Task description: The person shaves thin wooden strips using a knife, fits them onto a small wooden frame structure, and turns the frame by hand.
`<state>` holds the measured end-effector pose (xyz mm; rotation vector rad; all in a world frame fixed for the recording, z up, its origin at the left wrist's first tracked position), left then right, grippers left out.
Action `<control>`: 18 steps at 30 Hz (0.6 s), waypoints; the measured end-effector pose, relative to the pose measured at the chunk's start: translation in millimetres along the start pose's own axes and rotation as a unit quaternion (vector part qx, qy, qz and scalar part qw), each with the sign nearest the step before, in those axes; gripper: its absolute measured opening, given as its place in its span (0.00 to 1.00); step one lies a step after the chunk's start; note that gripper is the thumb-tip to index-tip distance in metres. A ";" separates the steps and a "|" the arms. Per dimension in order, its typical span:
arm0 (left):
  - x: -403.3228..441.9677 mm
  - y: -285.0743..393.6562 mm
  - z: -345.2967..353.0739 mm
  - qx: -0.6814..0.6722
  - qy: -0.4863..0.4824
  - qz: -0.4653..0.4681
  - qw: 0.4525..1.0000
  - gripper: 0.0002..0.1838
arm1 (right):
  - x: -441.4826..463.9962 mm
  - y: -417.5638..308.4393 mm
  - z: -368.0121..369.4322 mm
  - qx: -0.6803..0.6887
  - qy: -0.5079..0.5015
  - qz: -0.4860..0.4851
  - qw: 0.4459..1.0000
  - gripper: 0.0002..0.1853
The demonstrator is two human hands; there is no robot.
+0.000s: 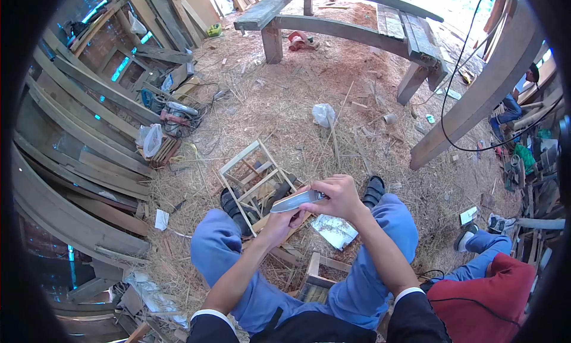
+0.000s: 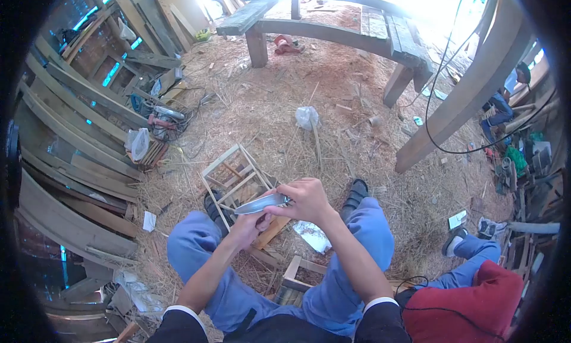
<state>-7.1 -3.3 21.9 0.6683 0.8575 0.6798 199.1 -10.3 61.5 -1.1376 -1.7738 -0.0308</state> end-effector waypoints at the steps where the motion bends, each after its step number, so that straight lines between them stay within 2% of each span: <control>1: 1.7 -0.9 1.2 0.000 -0.008 0.002 1.000 0.28 | -1.0 1.7 -1.5 -0.003 0.000 0.001 1.000 0.22; 6: 3.3 -0.7 15.0 -0.015 -0.012 0.005 1.000 0.27 | -4.7 10.4 -18.2 -0.041 -0.015 0.012 0.999 0.22; 10: 2.6 1.1 19.2 0.047 -0.023 0.049 0.997 0.26 | 5.6 36.5 -32.6 -0.069 0.087 0.112 0.988 0.21; 11: 2.6 -9.6 15.2 -0.005 -0.020 0.051 0.999 0.22 | 13.4 44.0 -36.3 -0.089 0.117 0.137 0.980 0.20; 13: 0.7 -6.3 16.6 -0.004 0.010 0.077 0.997 0.21 | 21.4 46.5 -33.1 -0.083 0.147 0.212 0.963 0.21; 15: 0.0 3.8 14.3 0.008 0.053 0.086 0.995 0.19 | 20.6 37.6 -21.8 -0.085 0.105 0.168 0.976 0.21; 18: 11.8 2.1 -4.8 -0.020 0.056 0.116 0.991 0.18 | 13.8 24.3 0.9 -0.046 0.069 0.081 0.993 0.21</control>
Point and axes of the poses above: each hand's wrist, its own x-axis towards the middle knuckle, its own z-axis out of the palm, y = z × x, the point moved 1 cm from there along x, towards the middle knuckle, and after that the axes turned 14 degrees about y, right-handed, at the moved point
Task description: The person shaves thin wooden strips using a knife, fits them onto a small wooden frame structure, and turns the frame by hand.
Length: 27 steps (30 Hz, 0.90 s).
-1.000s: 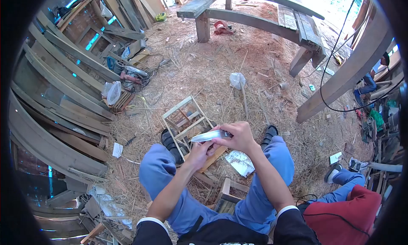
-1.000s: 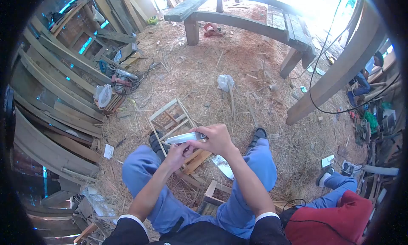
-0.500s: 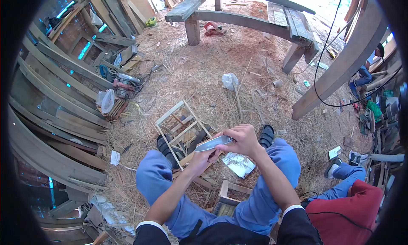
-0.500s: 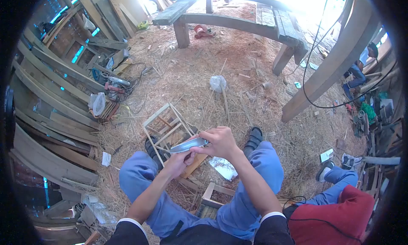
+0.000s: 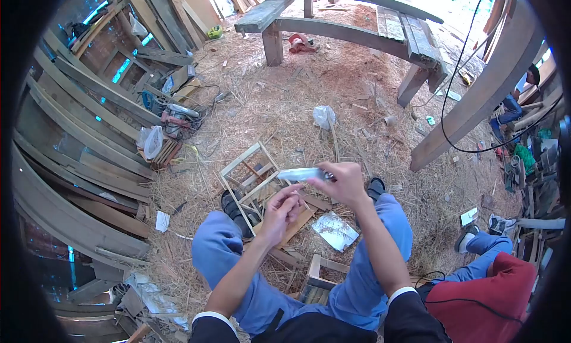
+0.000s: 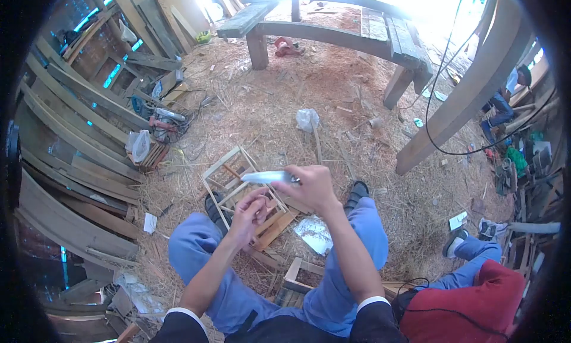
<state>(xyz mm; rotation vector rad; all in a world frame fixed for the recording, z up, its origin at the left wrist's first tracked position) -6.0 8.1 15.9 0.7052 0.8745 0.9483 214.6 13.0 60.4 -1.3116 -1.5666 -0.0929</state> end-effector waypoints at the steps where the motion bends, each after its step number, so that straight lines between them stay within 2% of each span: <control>1: -1.0 0.6 -0.7 -0.001 0.018 -0.012 1.000 0.18 | -4.9 -4.6 5.4 0.010 -0.021 -0.014 1.000 0.21; 4: 2.0 0.2 -4.9 -0.067 0.019 -0.049 0.996 0.19 | -13.5 -15.6 16.6 0.035 -0.072 -0.042 0.996 0.22; 6: -0.9 4.4 -4.1 -0.049 0.053 -0.054 0.996 0.21 | -16.3 -19.3 22.8 0.034 -0.102 -0.053 0.993 0.22; 14: -3.6 4.5 -2.9 -0.032 0.017 -0.044 0.998 0.25 | -14.8 -22.7 20.1 0.058 -0.069 -0.053 0.995 0.23; 20: -7.6 8.3 2.8 -0.070 -0.025 -0.122 0.990 0.29 | -13.8 -13.3 8.9 0.050 -0.071 -0.082 0.993 0.24; 27: -10.3 8.9 10.9 -0.043 -0.048 -0.132 0.989 0.27 | -13.8 -9.8 -0.9 0.041 -0.060 -0.099 0.992 0.24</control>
Point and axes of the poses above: each hand's wrist, its own x-axis towards the middle knuckle, its own z-axis out of the palm, y = z × x, the point moved 1 cm from there along x, towards the middle knuckle, and after that the axes turned 14 degrees about y, right-handed, at the moved point
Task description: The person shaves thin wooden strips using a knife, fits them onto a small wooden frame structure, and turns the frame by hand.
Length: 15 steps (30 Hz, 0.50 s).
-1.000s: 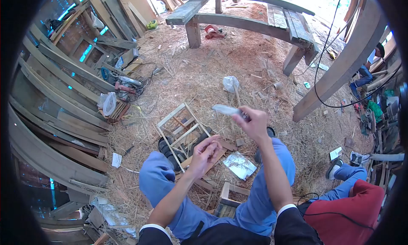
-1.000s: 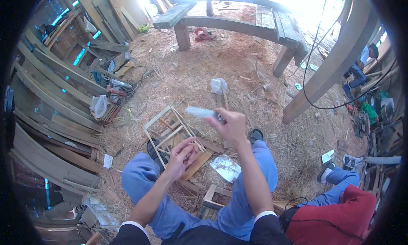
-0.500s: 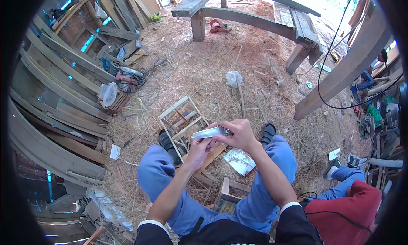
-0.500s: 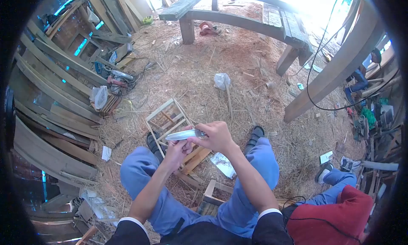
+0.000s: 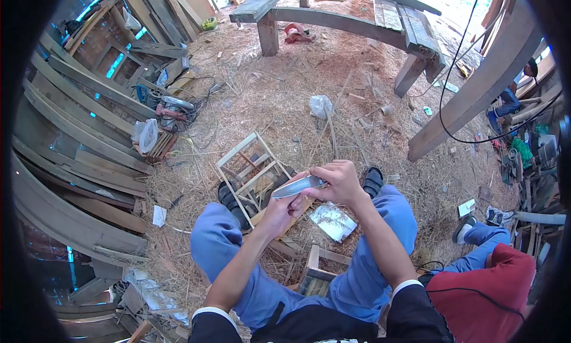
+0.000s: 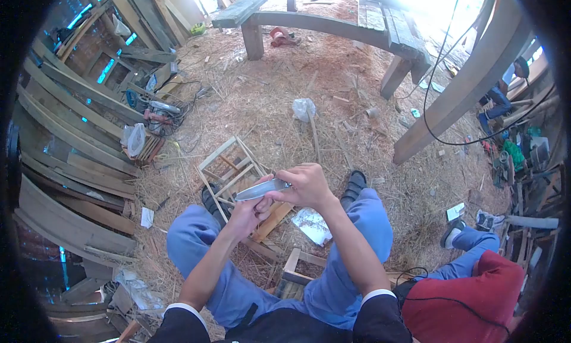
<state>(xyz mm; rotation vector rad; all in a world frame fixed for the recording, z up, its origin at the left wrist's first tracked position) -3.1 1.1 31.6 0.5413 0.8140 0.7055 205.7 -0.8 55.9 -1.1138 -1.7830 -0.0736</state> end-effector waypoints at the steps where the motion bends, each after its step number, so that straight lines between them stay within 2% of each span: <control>1: 0.6 0.2 0.3 0.002 -0.008 -0.001 1.000 0.28 | -0.6 0.7 -0.9 0.000 -0.001 -0.001 1.000 0.24; 7: 0.9 -3.0 0.3 0.000 0.005 -0.007 1.000 0.26 | -3.2 5.9 -8.7 -0.027 0.017 0.015 0.999 0.24; 8: 1.8 -4.1 -1.9 -0.005 0.006 -0.006 1.000 0.25 | -1.4 8.7 -12.0 -0.038 0.051 0.019 0.998 0.23; 11: -14.3 -2.4 11.4 0.045 0.004 0.050 0.998 0.24 | 2.8 22.4 -30.5 -0.113 0.062 0.121 0.984 0.23; 12: -13.3 -7.1 8.4 0.029 0.013 0.048 0.998 0.24 | 4.8 24.6 -34.4 -0.128 0.057 0.110 0.984 0.23; 15: -5.9 -8.3 0.5 0.037 -0.003 0.068 0.997 0.24 | -2.3 14.6 -27.3 -0.079 0.037 0.113 0.990 0.23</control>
Point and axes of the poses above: each hand's wrist, its own x-axis towards the middle knuckle, its own z-axis out of the palm, y = z × x, the point moved 1 cm from there along x, towards the middle knuckle, and after that the axes turned 14 degrees about y, right-handed, at the moved point
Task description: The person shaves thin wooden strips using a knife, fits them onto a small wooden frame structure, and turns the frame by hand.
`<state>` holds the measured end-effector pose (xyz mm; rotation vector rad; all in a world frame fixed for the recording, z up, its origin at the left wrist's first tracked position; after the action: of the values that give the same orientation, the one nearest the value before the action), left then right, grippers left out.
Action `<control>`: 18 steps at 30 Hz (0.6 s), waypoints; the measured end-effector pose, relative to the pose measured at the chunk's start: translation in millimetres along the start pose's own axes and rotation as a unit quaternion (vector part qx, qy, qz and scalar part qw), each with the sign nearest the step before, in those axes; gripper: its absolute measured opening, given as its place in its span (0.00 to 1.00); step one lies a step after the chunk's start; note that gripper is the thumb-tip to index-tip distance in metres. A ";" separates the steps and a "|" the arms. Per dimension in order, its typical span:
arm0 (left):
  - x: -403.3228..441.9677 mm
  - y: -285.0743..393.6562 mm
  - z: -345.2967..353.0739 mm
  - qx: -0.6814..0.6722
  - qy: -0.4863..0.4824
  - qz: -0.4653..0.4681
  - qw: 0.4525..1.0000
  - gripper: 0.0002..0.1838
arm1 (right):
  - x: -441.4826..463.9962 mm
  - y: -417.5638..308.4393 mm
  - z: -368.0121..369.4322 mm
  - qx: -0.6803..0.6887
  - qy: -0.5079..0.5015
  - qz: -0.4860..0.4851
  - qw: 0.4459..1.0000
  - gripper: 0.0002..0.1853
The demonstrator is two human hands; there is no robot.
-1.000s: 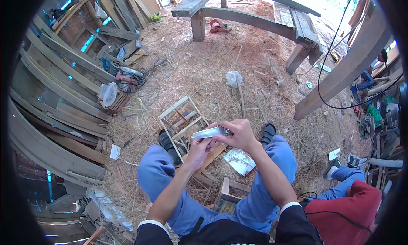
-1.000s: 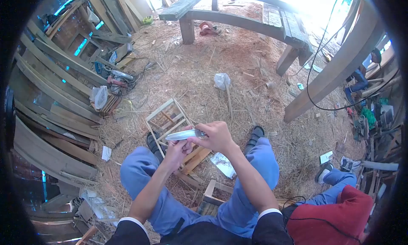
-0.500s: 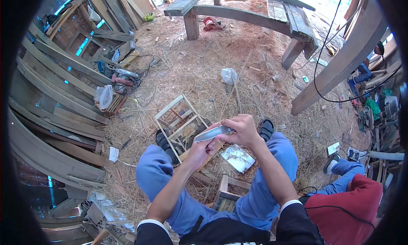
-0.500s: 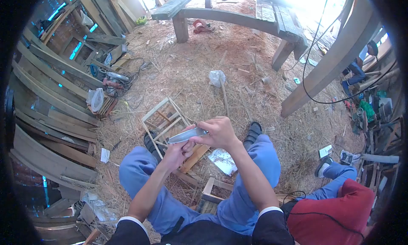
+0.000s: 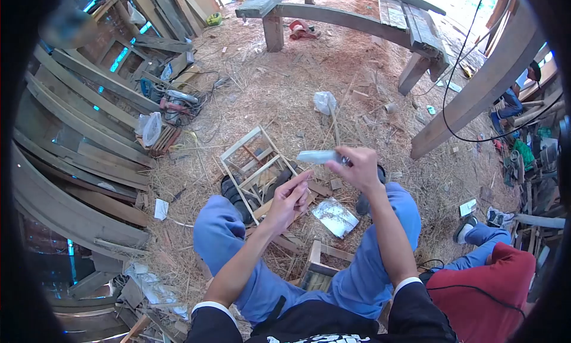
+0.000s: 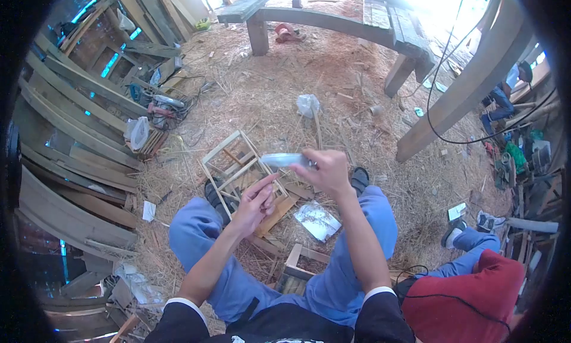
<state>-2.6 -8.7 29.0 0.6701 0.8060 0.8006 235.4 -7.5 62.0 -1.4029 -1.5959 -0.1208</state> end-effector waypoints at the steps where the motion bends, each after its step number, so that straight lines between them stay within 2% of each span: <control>1: 2.8 -1.3 -0.6 0.002 0.023 0.004 1.000 0.24 | -5.7 -5.4 7.9 0.028 0.006 -0.043 0.999 0.23; 4: 2.2 -1.0 -0.1 0.005 0.023 0.000 1.000 0.23 | -20.0 -25.6 19.1 0.067 -0.041 -0.089 0.993 0.22; 5: 0.8 -1.6 0.0 -0.001 0.027 -0.006 1.000 0.24 | -22.8 -28.2 22.8 0.071 -0.055 -0.078 0.993 0.23; 10: -2.5 0.0 -7.5 -0.029 0.015 -0.031 0.999 0.27 | -12.3 -33.2 22.7 0.071 -0.043 -0.091 0.992 0.23; 14: 1.4 -6.6 -14.7 -0.005 0.003 -0.027 1.000 0.19 | -8.4 -19.5 21.1 0.060 0.004 -0.079 0.995 0.22; 18: -10.0 4.5 3.0 0.017 0.020 -0.035 0.999 0.09 | -6.0 -17.1 16.1 0.061 -0.010 -0.071 0.996 0.23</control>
<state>-6.2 -15.2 37.7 0.6550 0.8765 0.7395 211.5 -7.4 57.8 -1.2015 -1.6900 -0.0918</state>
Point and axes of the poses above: each hand's wrist, its own x-axis towards the middle knuckle, its own z-axis out of the palm, y = z × x, the point moved 1 cm from there along x, towards the middle knuckle, and after that the axes turned 14 degrees about y, right-handed, at the moved point
